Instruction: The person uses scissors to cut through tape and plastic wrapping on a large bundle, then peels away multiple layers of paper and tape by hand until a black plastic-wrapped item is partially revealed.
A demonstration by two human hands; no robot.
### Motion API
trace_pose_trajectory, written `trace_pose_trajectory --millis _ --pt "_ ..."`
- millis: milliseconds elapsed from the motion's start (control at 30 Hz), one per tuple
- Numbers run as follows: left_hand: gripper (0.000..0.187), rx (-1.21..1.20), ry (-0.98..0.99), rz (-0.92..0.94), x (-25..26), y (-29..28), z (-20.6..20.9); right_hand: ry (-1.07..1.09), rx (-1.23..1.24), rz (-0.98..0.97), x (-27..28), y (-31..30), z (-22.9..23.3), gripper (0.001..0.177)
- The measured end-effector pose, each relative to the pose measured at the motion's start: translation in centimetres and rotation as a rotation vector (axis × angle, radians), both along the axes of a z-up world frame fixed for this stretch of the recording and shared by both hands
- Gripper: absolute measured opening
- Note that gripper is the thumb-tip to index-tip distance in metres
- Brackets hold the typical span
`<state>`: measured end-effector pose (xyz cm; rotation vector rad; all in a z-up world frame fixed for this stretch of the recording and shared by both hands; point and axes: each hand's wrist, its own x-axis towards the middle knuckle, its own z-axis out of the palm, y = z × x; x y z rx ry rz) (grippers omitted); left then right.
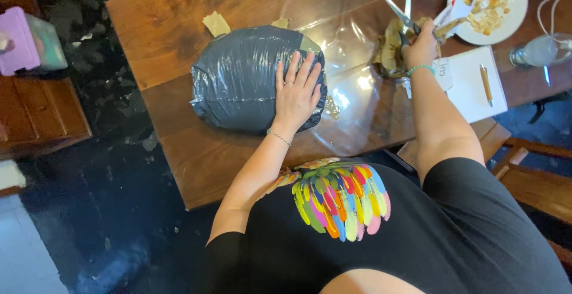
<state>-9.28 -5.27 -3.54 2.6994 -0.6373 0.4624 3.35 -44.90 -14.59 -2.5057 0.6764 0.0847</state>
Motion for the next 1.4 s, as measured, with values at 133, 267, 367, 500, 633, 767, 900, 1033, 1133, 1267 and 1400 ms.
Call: trace_pose_trajectory --millis 133,267,367,500,633,767,900,1033,1133,1267,1400 --pt "0.005 -0.173 -0.053 -0.017 0.0 0.2 -0.8 -0.041 -0.093 0.098 0.3 -0.6 -1.9 0.052" --pt "0.006 -0.238 -0.049 -0.029 -0.2 0.4 -1.6 -0.020 -0.194 0.172 0.2 -0.3 0.2 0.060" --pt "0.009 -0.275 -0.094 -0.043 -0.2 0.7 -1.9 0.060 -0.102 0.181 -0.4 -0.3 2.1 0.063" --pt "0.003 -0.342 -0.105 -0.049 -0.2 0.9 -1.2 -0.017 0.158 0.087 -1.9 -1.5 2.7 0.035" --pt "0.004 -0.345 -0.079 -0.049 -0.1 0.9 -1.2 -0.042 0.124 0.016 -2.3 -2.0 2.0 0.029" --pt "0.011 -0.433 -0.039 -0.028 0.1 1.4 -1.9 -0.059 0.019 0.014 -1.9 -0.5 1.4 0.044" --pt "0.013 -0.480 -0.045 -0.013 0.3 1.7 -1.7 -0.068 0.066 0.066 -2.4 0.4 3.0 0.050" --pt "0.010 -0.382 -0.073 -0.024 -0.6 2.0 -1.7 -0.107 0.194 0.073 -2.8 -2.7 -0.2 0.034" --pt "0.015 -0.348 -0.106 -0.051 -1.5 2.2 -1.7 -0.320 0.096 -0.018 -3.5 -2.2 0.6 0.033" --pt "0.015 -0.334 -0.141 -0.069 -3.3 2.8 -1.1 -0.227 -0.008 -0.179 -3.1 -1.3 2.1 0.052" --pt "0.022 -0.315 -0.123 -0.088 -5.3 3.4 -1.0 -0.205 -0.078 0.017 -3.6 -1.1 4.7 0.060"
